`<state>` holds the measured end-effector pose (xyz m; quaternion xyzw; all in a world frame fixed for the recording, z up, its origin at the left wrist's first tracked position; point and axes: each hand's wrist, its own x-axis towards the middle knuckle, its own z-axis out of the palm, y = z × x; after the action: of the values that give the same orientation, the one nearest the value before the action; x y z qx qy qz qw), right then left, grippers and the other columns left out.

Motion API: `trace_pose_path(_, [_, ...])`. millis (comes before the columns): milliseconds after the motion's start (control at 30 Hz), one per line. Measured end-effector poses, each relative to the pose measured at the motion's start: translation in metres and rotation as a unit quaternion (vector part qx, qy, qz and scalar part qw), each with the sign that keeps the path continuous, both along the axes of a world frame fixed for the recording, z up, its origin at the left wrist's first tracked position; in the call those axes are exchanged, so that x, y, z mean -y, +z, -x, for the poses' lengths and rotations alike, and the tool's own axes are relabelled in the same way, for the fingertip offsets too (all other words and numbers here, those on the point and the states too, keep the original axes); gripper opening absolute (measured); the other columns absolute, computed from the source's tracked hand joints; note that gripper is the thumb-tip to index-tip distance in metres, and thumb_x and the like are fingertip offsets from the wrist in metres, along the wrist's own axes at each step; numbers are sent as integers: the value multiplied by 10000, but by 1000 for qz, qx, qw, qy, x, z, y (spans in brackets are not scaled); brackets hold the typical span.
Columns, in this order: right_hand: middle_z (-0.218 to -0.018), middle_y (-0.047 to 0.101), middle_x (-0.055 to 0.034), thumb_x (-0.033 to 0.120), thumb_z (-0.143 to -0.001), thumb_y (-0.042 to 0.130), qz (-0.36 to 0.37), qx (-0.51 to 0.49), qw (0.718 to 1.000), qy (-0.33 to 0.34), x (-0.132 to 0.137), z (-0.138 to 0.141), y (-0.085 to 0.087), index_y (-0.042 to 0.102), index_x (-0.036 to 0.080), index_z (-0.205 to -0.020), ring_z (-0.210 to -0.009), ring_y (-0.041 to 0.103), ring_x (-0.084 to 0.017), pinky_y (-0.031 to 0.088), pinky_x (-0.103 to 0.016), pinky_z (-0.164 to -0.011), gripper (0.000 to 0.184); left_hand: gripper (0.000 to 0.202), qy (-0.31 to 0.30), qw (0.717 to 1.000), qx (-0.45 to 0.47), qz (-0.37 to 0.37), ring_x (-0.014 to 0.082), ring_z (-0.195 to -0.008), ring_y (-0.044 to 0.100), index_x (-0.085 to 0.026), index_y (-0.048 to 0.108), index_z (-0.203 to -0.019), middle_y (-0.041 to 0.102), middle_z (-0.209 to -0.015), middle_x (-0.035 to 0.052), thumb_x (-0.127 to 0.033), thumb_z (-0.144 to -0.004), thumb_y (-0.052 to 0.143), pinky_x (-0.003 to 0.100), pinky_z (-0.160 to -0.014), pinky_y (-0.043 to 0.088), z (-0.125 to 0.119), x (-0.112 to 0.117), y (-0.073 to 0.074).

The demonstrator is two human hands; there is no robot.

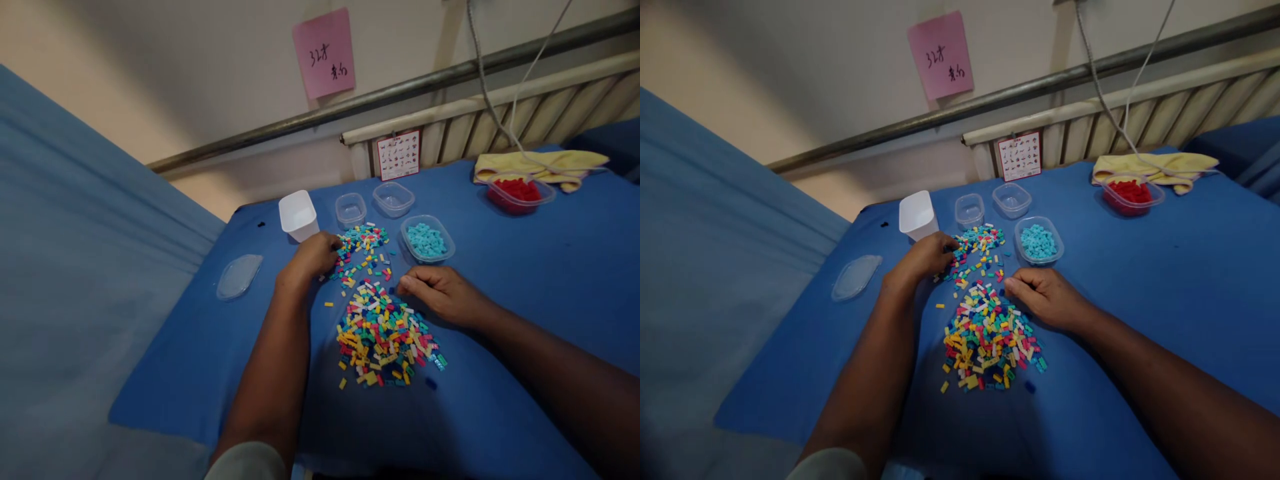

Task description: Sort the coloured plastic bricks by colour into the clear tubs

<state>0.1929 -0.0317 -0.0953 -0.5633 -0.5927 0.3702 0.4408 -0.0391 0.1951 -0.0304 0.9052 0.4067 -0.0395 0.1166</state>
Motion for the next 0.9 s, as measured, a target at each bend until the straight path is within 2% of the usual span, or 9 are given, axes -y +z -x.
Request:
trace_pose_path(133, [-801, 773, -62, 602, -1076, 585, 0, -1, 1000, -1, 1, 0, -1, 817, 225, -906, -767, 695, -232, 541, -334, -653, 474, 475, 17, 999, -31, 20, 312, -1063, 745, -194, 813, -1285, 792, -1251, 123, -118, -836, 679, 363, -885, 546, 0, 5, 5])
trace_pose_path(333, [-773, 756, -47, 582, -1084, 576, 2, 7, 1000, 1, 2, 0, 1, 817, 233, -903, -727, 673, -219, 518, -325, -630, 462, 462, -36, 999, -30, -8, 339, -1177, 704, -191, 804, -1275, 754, -1327, 141, -109, -833, 696, 382, -943, 525, -3, 11, 9])
trace_pose_path(600, [-803, 758, -45, 590, -1109, 539, 8, 20, 1000, 13, 1, -1, -2, 815, 214, -931, -704, 637, -192, 480, -320, -642, 499, 308, -83, 996, -18, -1, 275, -932, 682, -216, 800, -1068, 762, -1073, 96, -105, -805, 682, 358, -745, 453, -5, 9, 5])
trace_pose_path(700, [-786, 747, -40, 603, -1108, 537, 8, 22, 1000, 14, 1, -1, -2, 816, 209, -930, -696, 628, -187, 475, -316, -636, 514, 337, -113, 994, -10, 9, 253, -957, 684, -210, 792, -1098, 764, -1106, 84, -88, -814, 658, 340, -768, 452, -4, 9, 5])
trace_pose_path(767, [-792, 752, -45, 599, -1105, 543, 5, 22, 1000, 11, 1, 0, -1, 818, 210, -927, -711, 642, -194, 486, -315, -641, 509, 347, -114, 993, -4, 19, 236, -954, 681, -203, 788, -1124, 768, -1118, 80, -85, -826, 654, 330, -783, 454, -4, 9, 5])
trace_pose_path(900, [-780, 752, -53, 584, -1092, 564, 2, 15, 1000, 5, 2, 1, 2, 818, 217, -904, -715, 657, -208, 505, -320, -638, 485, 268, -85, 996, -11, 38, 208, -836, 646, -187, 783, -1048, 761, -1016, 63, -94, -824, 670, 325, -717, 419, -6, 11, 6])
